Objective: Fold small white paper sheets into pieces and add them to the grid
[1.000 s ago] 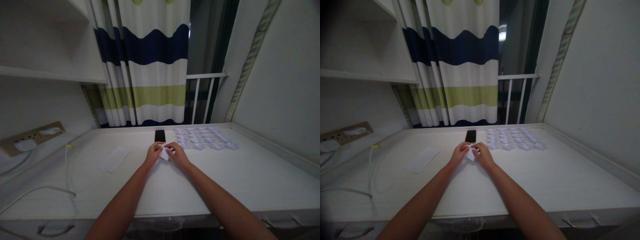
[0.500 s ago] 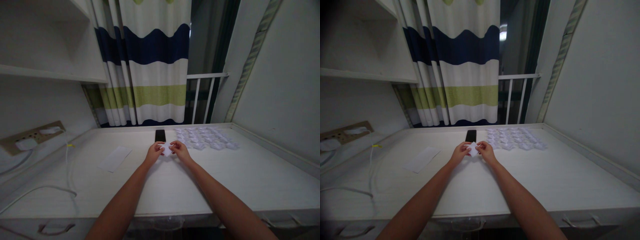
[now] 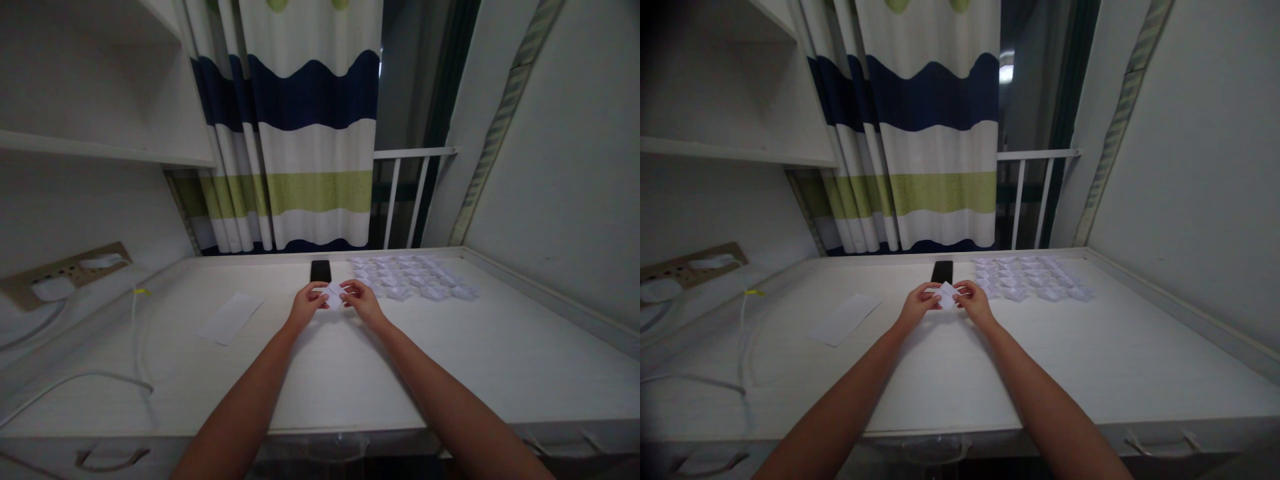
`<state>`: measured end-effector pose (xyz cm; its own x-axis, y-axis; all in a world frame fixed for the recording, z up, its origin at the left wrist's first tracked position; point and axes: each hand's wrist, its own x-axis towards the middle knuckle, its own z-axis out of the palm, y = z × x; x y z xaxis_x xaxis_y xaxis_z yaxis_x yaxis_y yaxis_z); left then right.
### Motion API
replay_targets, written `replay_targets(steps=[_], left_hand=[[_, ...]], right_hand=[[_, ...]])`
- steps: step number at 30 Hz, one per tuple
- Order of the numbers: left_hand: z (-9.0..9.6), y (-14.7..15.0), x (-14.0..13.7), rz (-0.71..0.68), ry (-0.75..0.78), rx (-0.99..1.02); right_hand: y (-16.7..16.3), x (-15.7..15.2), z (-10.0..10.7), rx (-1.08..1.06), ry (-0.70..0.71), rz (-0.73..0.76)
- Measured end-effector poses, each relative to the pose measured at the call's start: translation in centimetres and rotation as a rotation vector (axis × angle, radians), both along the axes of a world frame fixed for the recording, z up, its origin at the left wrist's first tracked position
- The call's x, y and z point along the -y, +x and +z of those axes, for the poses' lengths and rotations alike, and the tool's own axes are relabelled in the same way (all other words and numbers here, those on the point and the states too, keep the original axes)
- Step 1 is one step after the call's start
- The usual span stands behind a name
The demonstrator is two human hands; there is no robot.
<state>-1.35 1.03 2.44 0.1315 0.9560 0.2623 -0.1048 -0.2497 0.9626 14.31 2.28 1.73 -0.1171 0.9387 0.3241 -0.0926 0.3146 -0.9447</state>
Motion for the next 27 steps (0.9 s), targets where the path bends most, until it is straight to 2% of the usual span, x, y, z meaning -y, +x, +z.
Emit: replay_targets(steps=[5,11,17,22,27], left_hand=[[0.04,-0.06,0.07,-0.022,-0.005,0.028],[0.06,-0.04,-0.02,0.018,-0.039,0.048],[-0.14,-0.05,-0.21,0.037,-0.048,0.067],[0.01,-0.16,-0.13,0.05,-0.069,0.068],[0.14,-0.22,-0.02,0.059,-0.073,0.067]], right_hand=[[0.02,0.1,0.18,-0.023,0.006,-0.026],[-0.06,0.2,0.43,-0.008,-0.006,-0.041],[0.01,0.15,0.35,0.01,0.039,-0.036],[0.15,0.36,0.57,0.045,0.089,0.027],[0.42,0.27,0.7,0.034,0.038,0.091]])
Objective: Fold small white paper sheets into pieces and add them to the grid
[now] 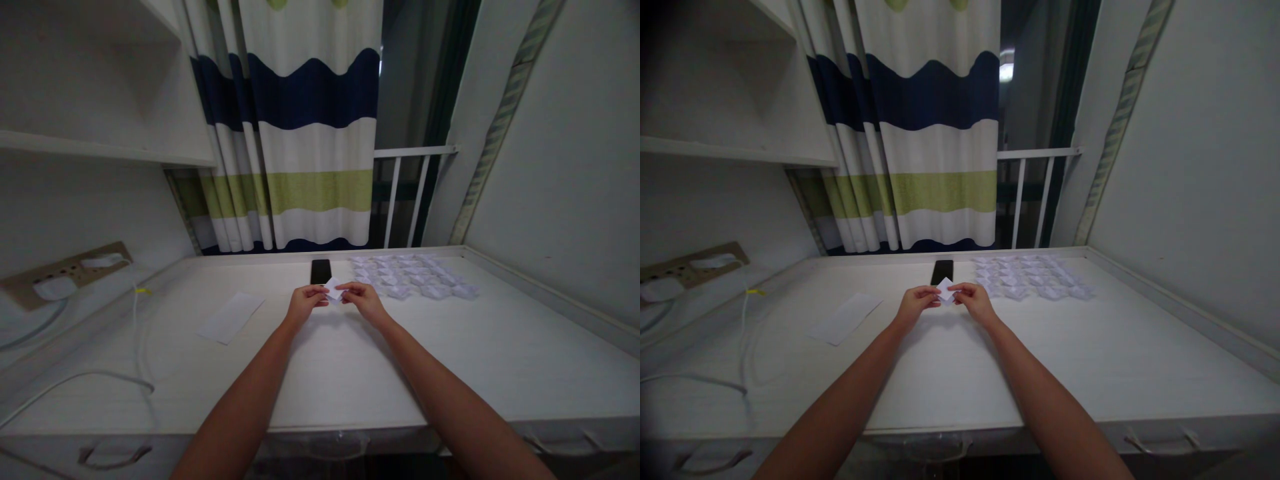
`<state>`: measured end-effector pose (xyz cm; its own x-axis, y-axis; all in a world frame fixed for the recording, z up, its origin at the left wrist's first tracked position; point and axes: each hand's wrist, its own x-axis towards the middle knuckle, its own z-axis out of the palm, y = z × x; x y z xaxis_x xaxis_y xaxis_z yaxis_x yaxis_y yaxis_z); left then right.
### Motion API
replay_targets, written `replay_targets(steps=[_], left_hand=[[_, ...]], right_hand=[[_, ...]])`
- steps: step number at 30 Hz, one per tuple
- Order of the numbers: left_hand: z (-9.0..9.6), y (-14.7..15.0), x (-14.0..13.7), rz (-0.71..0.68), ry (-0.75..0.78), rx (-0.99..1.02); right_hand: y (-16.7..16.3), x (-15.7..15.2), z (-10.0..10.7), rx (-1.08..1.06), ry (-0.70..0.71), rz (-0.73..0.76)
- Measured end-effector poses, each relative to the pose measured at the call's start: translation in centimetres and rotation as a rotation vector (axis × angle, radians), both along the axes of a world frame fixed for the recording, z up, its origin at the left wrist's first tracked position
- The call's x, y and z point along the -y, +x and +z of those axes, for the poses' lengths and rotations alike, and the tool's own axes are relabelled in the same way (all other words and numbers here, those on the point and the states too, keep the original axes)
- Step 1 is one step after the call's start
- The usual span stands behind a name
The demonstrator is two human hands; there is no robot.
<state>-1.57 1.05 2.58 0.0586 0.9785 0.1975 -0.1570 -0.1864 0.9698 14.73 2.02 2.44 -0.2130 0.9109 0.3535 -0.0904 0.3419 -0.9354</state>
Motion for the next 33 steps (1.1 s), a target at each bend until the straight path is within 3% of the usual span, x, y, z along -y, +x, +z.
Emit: replay_targets(steps=[13,21,33], left_hand=[[0.44,-0.13,0.49,-0.148,0.037,-0.041],[0.23,0.0,0.2,-0.078,0.03,-0.059],[0.3,0.02,0.37,-0.082,0.01,-0.028]], right_hand=[[0.21,-0.34,-0.3,-0.056,-0.095,0.007],[0.09,-0.21,-0.19,-0.059,-0.083,0.03],[0.27,0.46,0.16,-0.052,-0.073,0.045]])
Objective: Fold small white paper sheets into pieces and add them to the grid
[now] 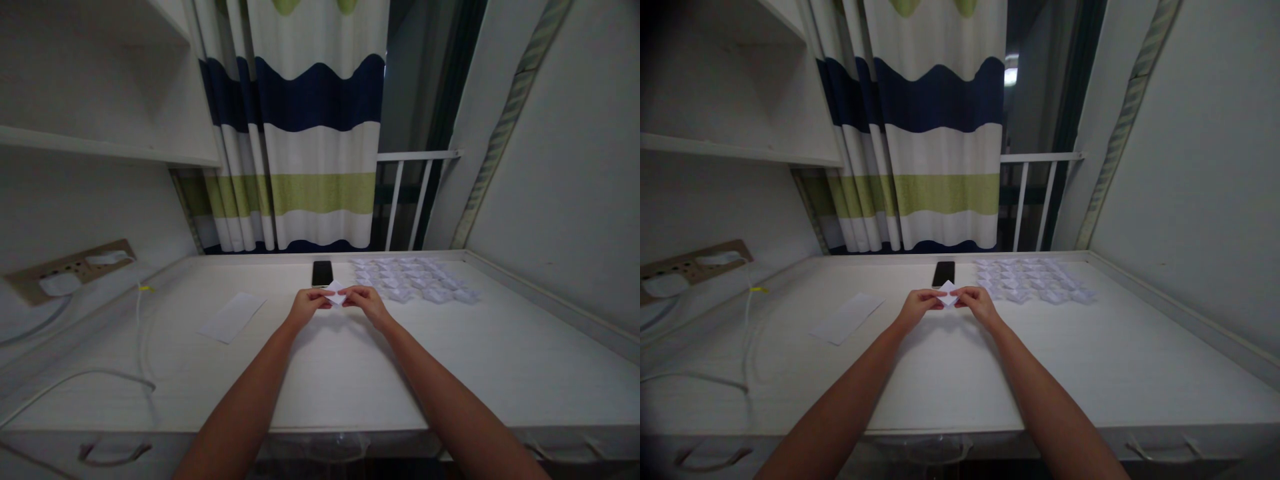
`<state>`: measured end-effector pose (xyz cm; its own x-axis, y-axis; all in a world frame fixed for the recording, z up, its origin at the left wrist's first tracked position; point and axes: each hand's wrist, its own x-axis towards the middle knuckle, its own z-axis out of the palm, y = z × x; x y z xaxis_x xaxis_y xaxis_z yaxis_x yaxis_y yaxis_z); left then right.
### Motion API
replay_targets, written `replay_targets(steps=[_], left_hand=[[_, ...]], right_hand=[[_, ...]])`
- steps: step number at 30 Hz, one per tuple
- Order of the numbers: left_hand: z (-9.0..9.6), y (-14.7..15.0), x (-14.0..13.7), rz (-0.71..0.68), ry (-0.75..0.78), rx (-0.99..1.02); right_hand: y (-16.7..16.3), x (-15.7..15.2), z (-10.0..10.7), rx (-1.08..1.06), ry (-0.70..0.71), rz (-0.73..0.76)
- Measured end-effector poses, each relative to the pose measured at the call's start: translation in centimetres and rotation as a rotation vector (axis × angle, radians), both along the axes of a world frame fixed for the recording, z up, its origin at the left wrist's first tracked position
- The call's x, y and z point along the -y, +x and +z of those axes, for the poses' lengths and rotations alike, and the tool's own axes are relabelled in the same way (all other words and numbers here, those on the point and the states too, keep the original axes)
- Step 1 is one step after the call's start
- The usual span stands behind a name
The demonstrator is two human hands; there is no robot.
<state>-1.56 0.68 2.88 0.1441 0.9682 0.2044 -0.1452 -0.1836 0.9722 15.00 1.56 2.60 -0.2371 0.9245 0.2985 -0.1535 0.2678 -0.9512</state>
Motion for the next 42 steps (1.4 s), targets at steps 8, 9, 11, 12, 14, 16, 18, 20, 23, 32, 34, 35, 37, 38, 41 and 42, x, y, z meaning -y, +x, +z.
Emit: replay_targets(steps=[8,9,11,12,14,16,18,20,23,32,34,35,37,38,41,42], left_hand=[[-0.22,-0.27,-0.23,-0.086,-0.044,0.03],[-0.25,-0.25,-0.27,-0.077,-0.056,0.026],[-0.31,-0.19,-0.33,-0.044,-0.07,0.007],[-0.34,-0.15,-0.35,-0.03,-0.07,0.001],[-0.39,-0.09,-0.37,-0.023,-0.063,0.005],[-0.39,-0.07,-0.36,-0.027,-0.057,0.013],[-0.34,-0.06,-0.34,-0.026,-0.055,0.015],[-0.26,-0.06,-0.28,-0.021,-0.053,0.015],[-0.08,-0.02,-0.13,-0.022,-0.049,0.017],[-0.09,0.02,-0.24,-0.034,-0.034,0.026],[-0.21,-0.01,-0.32,-0.036,-0.032,0.022],[-0.26,-0.02,-0.34,-0.037,-0.029,0.016],[-0.36,-0.02,-0.37,-0.037,-0.016,0.007],[-0.41,-0.01,-0.38,-0.037,-0.007,0.004],[-0.58,0.11,-0.47,-0.034,0.022,-0.011],[-0.64,0.17,-0.5,-0.032,0.031,-0.021]], right_hand=[[-0.22,-0.42,-0.29,0.044,0.046,-0.034],[-0.23,-0.45,-0.33,0.049,0.053,-0.038],[-0.27,-0.47,-0.4,0.053,0.061,-0.043],[-0.3,-0.47,-0.43,0.052,0.061,-0.046],[-0.34,-0.45,-0.44,0.048,0.056,-0.05],[-0.38,-0.4,-0.4,0.043,0.048,-0.051],[-0.43,-0.36,-0.35,0.035,0.037,-0.051],[-0.47,-0.35,-0.34,0.026,0.03,-0.052],[-0.5,-0.46,-0.43,0.02,0.035,-0.053],[-0.5,-0.6,-0.43,-0.029,0.006,-0.026],[-0.49,-0.47,-0.34,-0.029,0.009,-0.028],[-0.49,-0.38,-0.3,-0.028,0.011,-0.029],[-0.52,-0.21,-0.23,-0.035,0.002,-0.037],[-0.56,-0.13,-0.21,-0.043,-0.01,-0.042],[-0.74,0.06,-0.16,-0.055,-0.072,-0.07],[-0.81,0.11,-0.14,-0.05,-0.097,-0.081]])
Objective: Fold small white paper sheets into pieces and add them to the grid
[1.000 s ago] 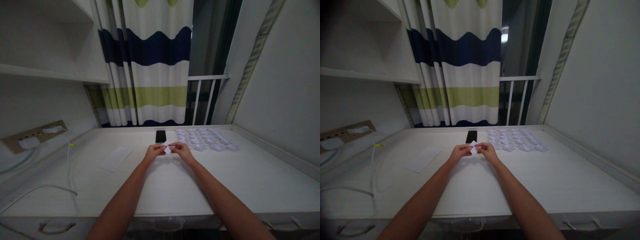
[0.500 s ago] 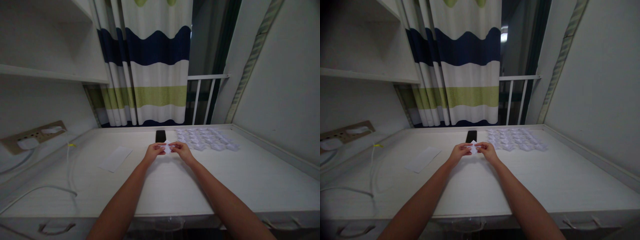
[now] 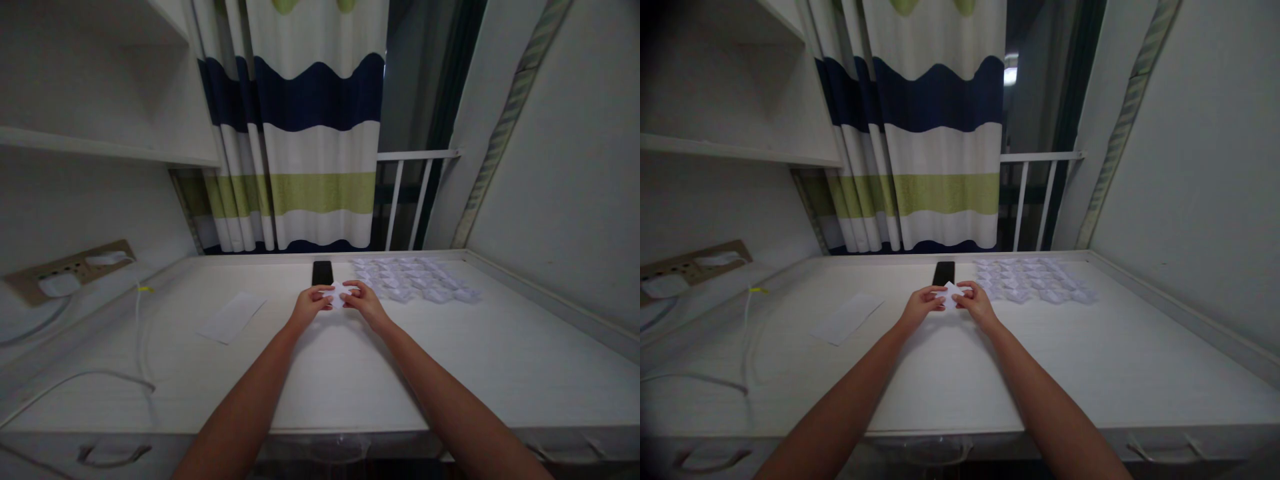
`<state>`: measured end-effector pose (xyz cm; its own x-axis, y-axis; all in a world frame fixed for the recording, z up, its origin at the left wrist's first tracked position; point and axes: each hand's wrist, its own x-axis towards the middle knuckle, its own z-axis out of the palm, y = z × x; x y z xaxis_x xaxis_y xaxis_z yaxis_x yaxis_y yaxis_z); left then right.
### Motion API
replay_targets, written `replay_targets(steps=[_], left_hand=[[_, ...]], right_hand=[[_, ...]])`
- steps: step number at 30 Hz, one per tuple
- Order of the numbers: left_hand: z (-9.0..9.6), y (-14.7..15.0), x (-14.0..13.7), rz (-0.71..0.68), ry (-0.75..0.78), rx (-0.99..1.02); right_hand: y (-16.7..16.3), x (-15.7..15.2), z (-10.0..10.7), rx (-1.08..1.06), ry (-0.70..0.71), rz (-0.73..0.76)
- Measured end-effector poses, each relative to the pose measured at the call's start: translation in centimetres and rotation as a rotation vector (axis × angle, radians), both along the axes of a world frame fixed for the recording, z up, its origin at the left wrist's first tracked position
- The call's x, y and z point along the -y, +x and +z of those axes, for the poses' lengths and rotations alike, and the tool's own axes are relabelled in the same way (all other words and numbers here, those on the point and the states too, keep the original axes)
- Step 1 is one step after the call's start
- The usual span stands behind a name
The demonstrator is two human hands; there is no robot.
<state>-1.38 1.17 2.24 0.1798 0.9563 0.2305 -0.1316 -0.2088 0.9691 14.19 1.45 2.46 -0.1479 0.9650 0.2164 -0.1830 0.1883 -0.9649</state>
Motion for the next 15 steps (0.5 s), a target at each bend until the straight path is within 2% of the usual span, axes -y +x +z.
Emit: replay_targets(steps=[4,15], left_hand=[[-0.14,0.22,0.02,0.008,0.04,-0.036],[0.22,0.14,0.41,0.013,0.044,-0.052]], right_hand=[[-0.15,0.18,0.14,0.055,-0.055,0.001],[-0.2,-0.14,-0.06,0.106,-0.019,0.005]])
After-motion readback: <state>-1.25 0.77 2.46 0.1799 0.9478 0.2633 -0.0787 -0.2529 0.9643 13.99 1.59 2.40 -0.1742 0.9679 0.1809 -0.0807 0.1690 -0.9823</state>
